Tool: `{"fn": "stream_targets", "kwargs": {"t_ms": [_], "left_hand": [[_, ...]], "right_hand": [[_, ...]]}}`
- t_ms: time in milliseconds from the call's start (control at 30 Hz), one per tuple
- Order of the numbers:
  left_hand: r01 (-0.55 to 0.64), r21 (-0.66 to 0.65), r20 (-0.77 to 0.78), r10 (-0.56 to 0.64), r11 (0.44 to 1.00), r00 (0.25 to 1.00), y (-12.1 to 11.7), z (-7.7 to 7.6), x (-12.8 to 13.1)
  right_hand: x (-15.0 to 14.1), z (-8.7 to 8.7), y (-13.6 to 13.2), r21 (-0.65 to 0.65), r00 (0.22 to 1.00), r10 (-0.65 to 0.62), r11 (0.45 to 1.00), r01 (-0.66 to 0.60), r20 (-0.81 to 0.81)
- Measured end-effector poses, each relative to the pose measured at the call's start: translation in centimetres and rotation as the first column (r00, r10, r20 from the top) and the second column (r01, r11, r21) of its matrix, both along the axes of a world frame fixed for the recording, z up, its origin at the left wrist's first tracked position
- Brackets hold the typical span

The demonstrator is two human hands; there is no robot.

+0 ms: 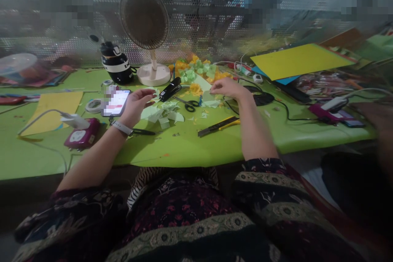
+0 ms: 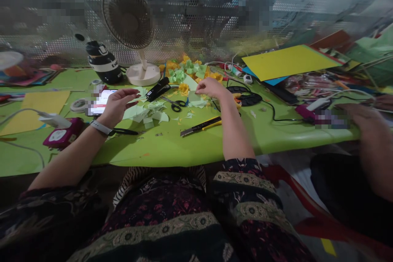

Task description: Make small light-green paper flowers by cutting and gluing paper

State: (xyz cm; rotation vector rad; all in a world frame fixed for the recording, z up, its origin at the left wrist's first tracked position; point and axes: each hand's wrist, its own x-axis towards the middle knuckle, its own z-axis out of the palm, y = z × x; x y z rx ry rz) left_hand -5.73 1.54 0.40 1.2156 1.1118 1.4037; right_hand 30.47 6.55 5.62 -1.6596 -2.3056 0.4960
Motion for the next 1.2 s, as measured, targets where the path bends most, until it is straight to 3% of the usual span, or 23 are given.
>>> {"fn": "stream_targets", "kwargs": {"t_ms": [233,367,500,667,733,900,1067,1200], "left_hand": [[0.010,0.000,-0.008,-0.010,1.000,1.000,0.1,-0.3,0.0],[0.051,0.006,-0.017,-0.051,0.999,0.999,-0.1,-0.3,0.1],[0.159,-0.022,-0.026,-0.160,0.987,0.987,-1.0,-0.1,0.7],[0.383,-0.088,-0.056,-0.388,0.920,0.920,-2.3,0.2,1.8],[0.408,-0.096,-0.065,-0.415,0.908,0.908,-2.5,0.1,2.1],[0.395,-0.066,-0.080,-0.400,0.916,0.913,-2.5,0.0,2.2],[0.293,-0.007,-0.068,-0.293,0.956,0.954,-2.6,0.2,2.4],[0.262,-0.038,-0.028,-0.263,0.964,0.964,-2.7,0.4,2.5]], "right_hand": [[-1.7,1.4,-1.8,0.001,0.998,0.007,1.000,-0.007,-0.056],[-3.4,1.6,-2.5,-0.006,0.980,0.015,1.000,-0.017,-0.198],[-6.6,0.8,-3.5,-0.021,0.903,0.147,0.985,-0.170,-0.404],[-11.1,-0.6,-5.3,-0.001,0.801,0.262,0.950,-0.312,-0.538],[-12.0,-1.0,-5.8,0.037,0.767,0.321,0.931,-0.363,-0.555],[-12.5,-1.4,-6.2,0.058,0.726,0.351,0.916,-0.396,-0.591],[-12.7,-1.7,-6.1,0.098,0.736,0.292,0.950,-0.296,-0.611],[-12.9,-1.6,-6.3,0.100,0.746,0.263,0.961,-0.257,-0.612]]}}
